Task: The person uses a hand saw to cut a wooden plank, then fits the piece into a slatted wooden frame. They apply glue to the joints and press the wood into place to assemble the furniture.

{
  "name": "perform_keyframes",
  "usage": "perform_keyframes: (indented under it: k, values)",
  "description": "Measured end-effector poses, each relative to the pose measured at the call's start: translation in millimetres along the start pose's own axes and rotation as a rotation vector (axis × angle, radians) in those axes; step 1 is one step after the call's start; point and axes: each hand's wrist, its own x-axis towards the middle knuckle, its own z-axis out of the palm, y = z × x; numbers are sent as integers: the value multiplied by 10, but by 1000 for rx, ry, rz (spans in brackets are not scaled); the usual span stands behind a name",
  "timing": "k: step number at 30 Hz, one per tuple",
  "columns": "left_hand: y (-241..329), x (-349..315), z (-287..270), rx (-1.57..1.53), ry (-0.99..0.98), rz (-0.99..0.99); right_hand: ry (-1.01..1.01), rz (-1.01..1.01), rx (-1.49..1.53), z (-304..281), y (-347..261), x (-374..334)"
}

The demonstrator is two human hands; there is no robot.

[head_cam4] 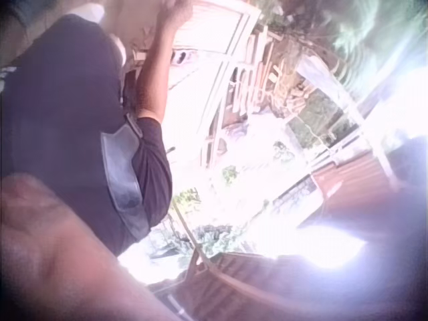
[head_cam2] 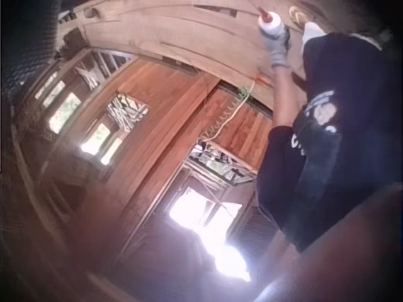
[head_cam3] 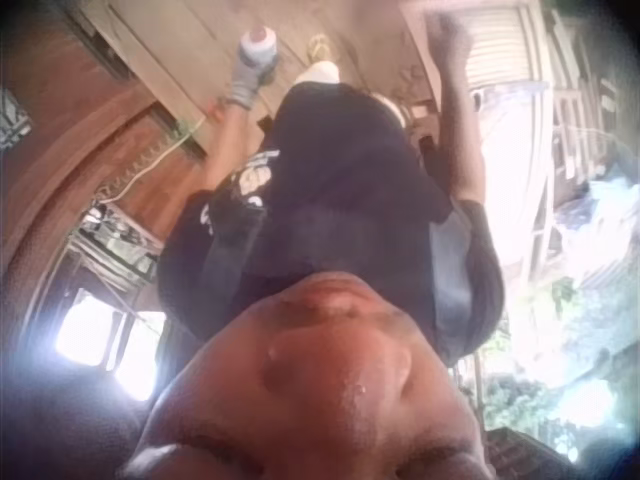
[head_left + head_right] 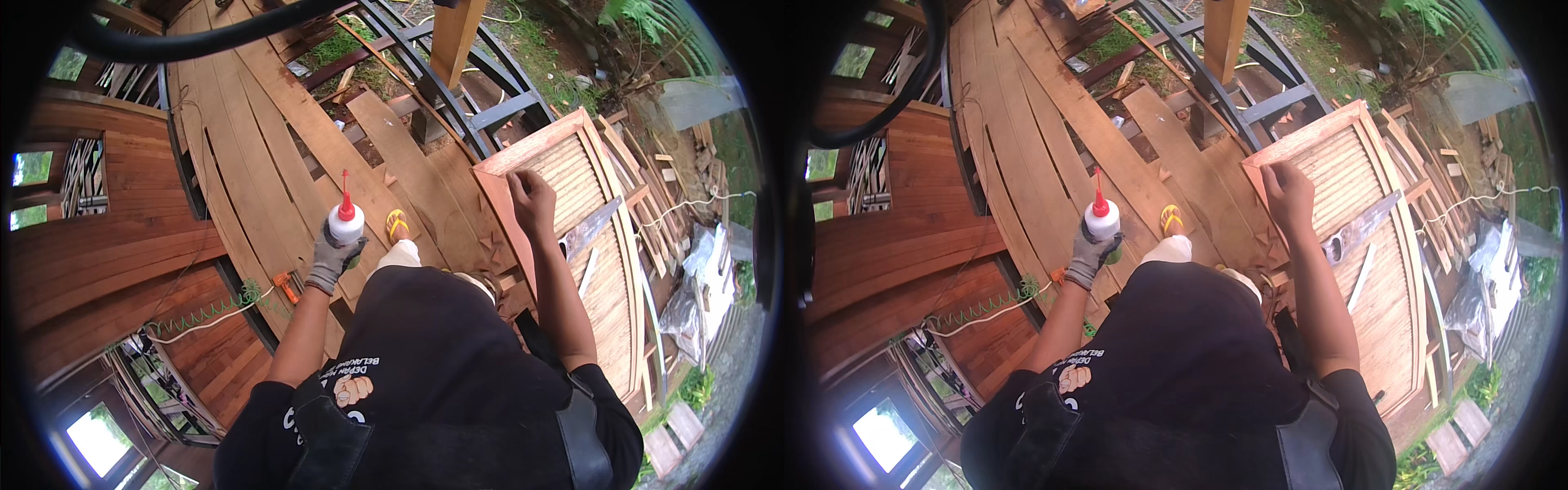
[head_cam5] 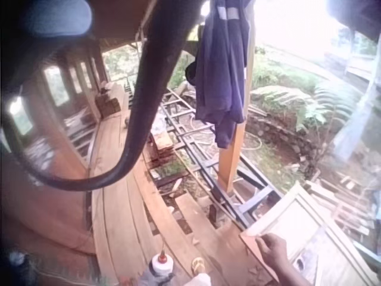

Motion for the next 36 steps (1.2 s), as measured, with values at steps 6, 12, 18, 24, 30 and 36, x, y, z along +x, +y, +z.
perform_keyframes:
  k: [6, 12, 18, 24, 30, 36]
  values:
    - [322, 842, 76, -17, -202, 18, -301, 301, 55, 224, 270, -668]
    - [809, 1201, 1450, -374, -669, -259, -183, -104, -53, 307, 16, -772]
    - [1105, 900, 2983, -651, -1133, -853, 119, -339, -170, -192, 321, -530]
    - [772, 872, 3699, -247, -1309, -1049, 233, -206, -178, -483, 757, -718]
    - [-703, 2276, 3511, 869, -712, -140, 205, 479, -24, -437, 1190, -1041]
    - [-765, 2608, 3931, 1064, -596, 10, -27, 1131, 265, -204, 2052, -1296]
